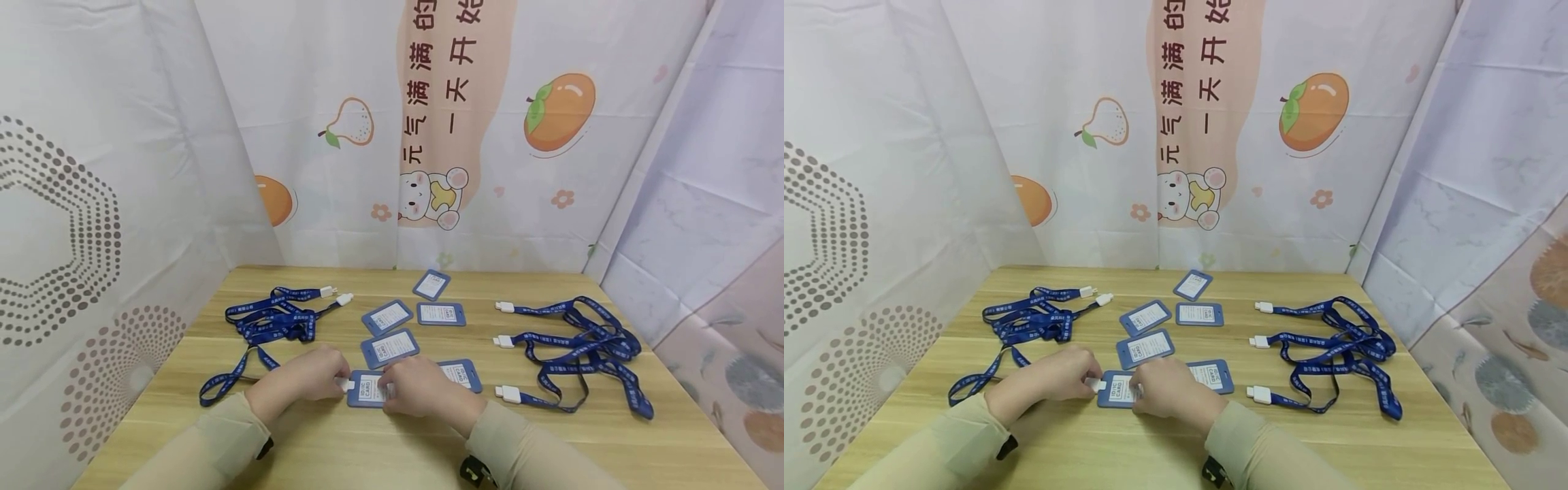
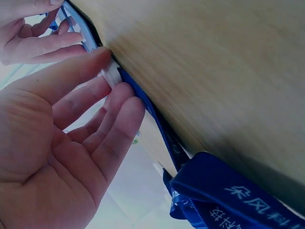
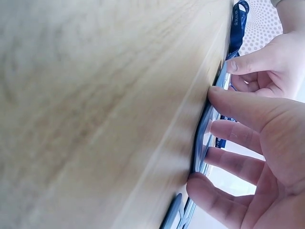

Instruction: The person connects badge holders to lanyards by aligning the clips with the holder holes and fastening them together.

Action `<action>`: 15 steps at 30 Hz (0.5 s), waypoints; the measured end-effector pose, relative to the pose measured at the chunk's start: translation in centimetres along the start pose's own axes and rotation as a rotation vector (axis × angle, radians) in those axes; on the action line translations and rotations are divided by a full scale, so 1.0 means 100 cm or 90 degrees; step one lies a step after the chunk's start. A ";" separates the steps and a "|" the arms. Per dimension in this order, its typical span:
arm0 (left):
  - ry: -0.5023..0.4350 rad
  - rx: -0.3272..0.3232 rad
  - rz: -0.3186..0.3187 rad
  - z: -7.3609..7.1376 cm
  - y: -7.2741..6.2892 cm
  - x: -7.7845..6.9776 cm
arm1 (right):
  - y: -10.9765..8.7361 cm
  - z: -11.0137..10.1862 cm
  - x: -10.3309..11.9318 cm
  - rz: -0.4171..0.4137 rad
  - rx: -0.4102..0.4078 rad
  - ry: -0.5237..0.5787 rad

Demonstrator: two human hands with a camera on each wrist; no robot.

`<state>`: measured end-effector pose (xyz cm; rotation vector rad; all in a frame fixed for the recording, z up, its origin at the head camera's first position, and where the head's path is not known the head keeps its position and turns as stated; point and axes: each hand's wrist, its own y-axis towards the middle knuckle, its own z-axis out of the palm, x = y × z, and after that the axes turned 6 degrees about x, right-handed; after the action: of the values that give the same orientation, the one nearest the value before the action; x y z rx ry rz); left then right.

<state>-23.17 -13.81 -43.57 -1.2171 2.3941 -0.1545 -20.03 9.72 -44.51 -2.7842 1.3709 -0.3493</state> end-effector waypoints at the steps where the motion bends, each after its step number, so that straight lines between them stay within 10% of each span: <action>1: -0.003 0.002 -0.003 0.000 0.000 0.000 | -0.001 0.000 0.000 -0.002 0.002 -0.001; 15: -0.013 -0.036 0.002 -0.011 -0.006 -0.007 | -0.005 -0.010 -0.009 -0.021 -0.008 0.058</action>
<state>-22.81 -13.69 -42.20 -1.2338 2.3986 -0.0733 -20.33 10.78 -43.68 -2.8374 1.3504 -0.4763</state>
